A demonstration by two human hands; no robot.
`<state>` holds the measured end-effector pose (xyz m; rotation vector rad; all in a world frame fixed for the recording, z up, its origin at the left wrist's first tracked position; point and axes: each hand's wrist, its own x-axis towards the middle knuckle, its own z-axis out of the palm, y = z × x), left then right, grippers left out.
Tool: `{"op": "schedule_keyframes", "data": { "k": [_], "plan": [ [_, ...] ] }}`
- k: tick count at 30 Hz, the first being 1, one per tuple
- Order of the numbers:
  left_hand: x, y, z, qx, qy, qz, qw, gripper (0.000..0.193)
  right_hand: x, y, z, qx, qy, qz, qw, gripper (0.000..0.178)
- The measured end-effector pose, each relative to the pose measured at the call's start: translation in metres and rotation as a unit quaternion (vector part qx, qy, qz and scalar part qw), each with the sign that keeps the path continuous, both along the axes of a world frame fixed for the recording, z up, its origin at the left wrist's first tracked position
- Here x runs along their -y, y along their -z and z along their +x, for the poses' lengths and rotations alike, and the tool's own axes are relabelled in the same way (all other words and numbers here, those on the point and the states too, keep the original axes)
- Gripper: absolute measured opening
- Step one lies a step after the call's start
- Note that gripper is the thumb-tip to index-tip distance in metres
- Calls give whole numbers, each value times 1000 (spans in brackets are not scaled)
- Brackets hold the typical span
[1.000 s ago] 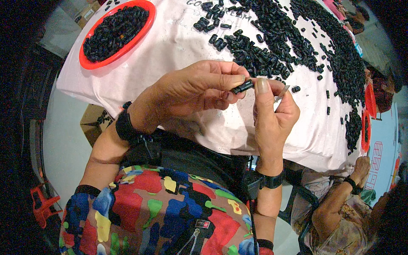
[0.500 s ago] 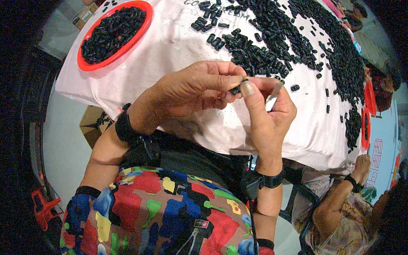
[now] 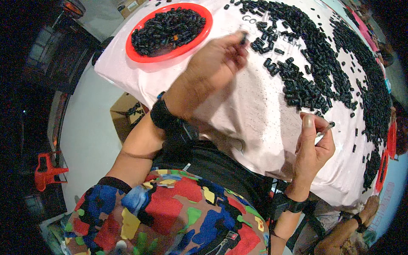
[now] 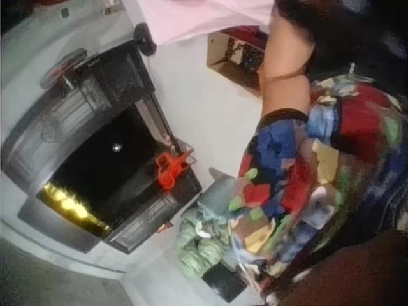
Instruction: Assembling or inspecting small black plastic shoe components on a table.
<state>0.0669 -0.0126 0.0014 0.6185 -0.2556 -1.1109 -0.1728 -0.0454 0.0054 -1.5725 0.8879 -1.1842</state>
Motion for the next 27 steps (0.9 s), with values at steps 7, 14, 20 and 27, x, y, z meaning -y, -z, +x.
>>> {"op": "schedule_keyframes", "data": {
  "k": [7,14,20,27],
  "plan": [
    [-41,-14,104,-78,-214,-56,972,18,7,10,-4,-37,-17,-60,997,20],
    [-62,-20,115,57,-279,22,958,23,-3,-5,-2,-33,-20,13,999,15],
    [-4,-21,36,331,88,20,939,34,3,-2,-8,-47,7,-16,999,16],
    [46,21,-2,760,-38,140,633,29,5,-4,-5,-108,-17,-14,994,15]
  ]
}}
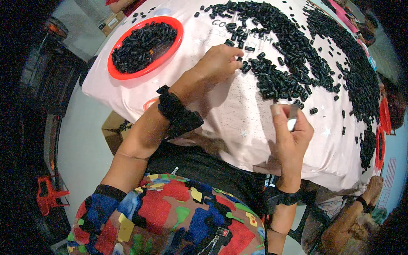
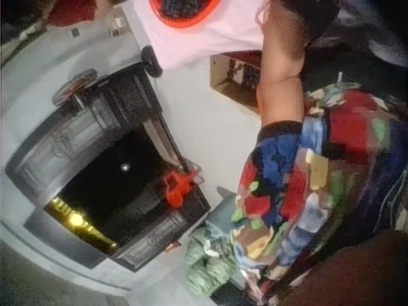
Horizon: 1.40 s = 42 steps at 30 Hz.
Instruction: Assembling or inspecting small black plastic shoe components on a table.
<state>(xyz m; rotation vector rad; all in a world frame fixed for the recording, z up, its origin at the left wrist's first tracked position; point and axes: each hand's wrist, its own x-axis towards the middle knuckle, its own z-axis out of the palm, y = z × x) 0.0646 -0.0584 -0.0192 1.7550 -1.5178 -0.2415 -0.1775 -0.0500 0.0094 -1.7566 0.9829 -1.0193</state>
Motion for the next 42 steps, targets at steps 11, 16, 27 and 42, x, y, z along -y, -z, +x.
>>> {"op": "schedule_keyframes", "data": {
  "k": [11,16,27,42],
  "plan": [
    [-17,1,1,-1,-10,4,1000,19,-2,3,6,-25,-57,-25,998,16],
    [-27,-8,1,-5,23,54,998,20,-6,0,6,-44,-52,8,998,16],
    [-44,-21,-40,-566,266,142,767,25,-10,1,10,31,-55,-8,998,13],
    [-53,-22,-52,-625,312,151,699,29,-13,-2,10,27,-23,-103,994,17]
  ]
}}
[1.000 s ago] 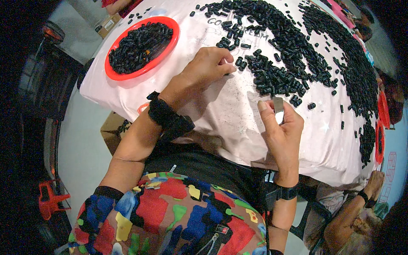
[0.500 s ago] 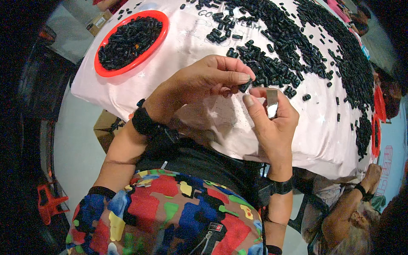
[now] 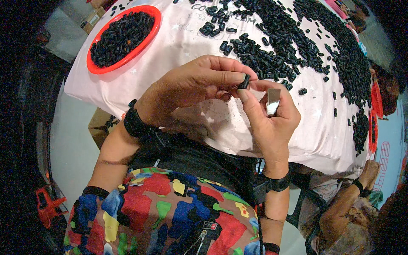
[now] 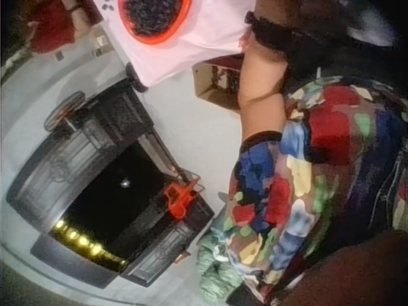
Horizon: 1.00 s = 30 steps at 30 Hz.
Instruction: Assembling or inspecting small black plastic shoe components on a table.
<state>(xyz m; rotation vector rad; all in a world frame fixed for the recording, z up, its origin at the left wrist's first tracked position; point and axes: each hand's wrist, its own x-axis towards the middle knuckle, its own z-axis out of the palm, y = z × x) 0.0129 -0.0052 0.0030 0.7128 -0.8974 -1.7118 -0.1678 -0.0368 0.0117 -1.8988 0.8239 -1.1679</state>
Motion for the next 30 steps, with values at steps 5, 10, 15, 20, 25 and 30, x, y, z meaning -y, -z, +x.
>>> {"op": "schedule_keyframes", "data": {
  "k": [5,10,15,20,25,30],
  "plan": [
    [0,4,0,-15,4,4,1000,29,0,-1,-1,-38,6,-96,995,23],
    [3,9,-2,-28,9,-1,1000,29,3,2,-2,-50,-7,-164,985,25],
    [1,6,-7,-22,-8,20,1000,31,6,4,-7,-69,-13,-230,971,25],
    [-1,7,-10,-39,-2,28,999,31,-1,0,-5,-67,18,-213,975,18],
    [-1,5,-11,-23,-10,4,1000,34,3,0,-5,-70,-18,-81,994,17],
    [-2,4,-11,-27,8,-10,1000,34,4,1,-4,-89,-35,-7,995,24]
  ]
}}
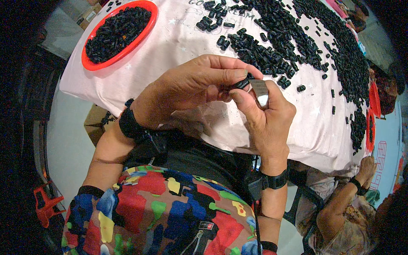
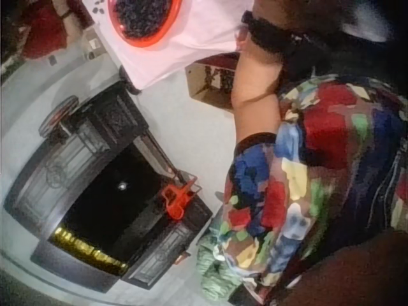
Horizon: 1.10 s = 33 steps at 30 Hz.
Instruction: Assembling or inspecting small black plastic shoe components on a table.
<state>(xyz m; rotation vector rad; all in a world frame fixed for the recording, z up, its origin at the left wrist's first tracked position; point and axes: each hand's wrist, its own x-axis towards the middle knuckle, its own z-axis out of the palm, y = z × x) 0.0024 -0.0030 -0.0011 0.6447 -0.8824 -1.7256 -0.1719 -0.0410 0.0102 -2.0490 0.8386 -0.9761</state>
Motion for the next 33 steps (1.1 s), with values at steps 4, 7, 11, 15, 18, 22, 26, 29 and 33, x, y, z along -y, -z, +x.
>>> {"op": "schedule_keyframes", "data": {
  "k": [4,7,11,15,18,22,26,29,33],
  "plan": [
    [-1,-2,-3,0,-4,-5,1000,34,1,2,-1,-9,-3,9,1000,28],
    [-1,-3,-2,10,-1,6,1000,34,2,5,0,9,2,0,1000,28],
    [0,-1,-1,10,1,1,1000,34,1,5,0,10,6,-3,1000,29],
    [-3,-1,1,-1,5,-20,1000,33,0,6,1,-7,7,-12,1000,30],
    [-3,-1,-1,2,-4,-20,1000,31,0,6,1,1,11,-11,1000,30],
    [-1,2,0,17,-5,-24,1000,32,1,3,1,-16,16,-19,1000,30],
    [0,2,-1,4,-7,-12,1000,32,1,5,1,-18,19,-29,999,31],
    [-1,-1,1,2,8,-25,1000,31,2,6,0,-5,19,-40,999,31],
    [0,2,-2,6,-9,-21,1000,31,1,4,1,-21,14,-35,999,31]
  ]
}}
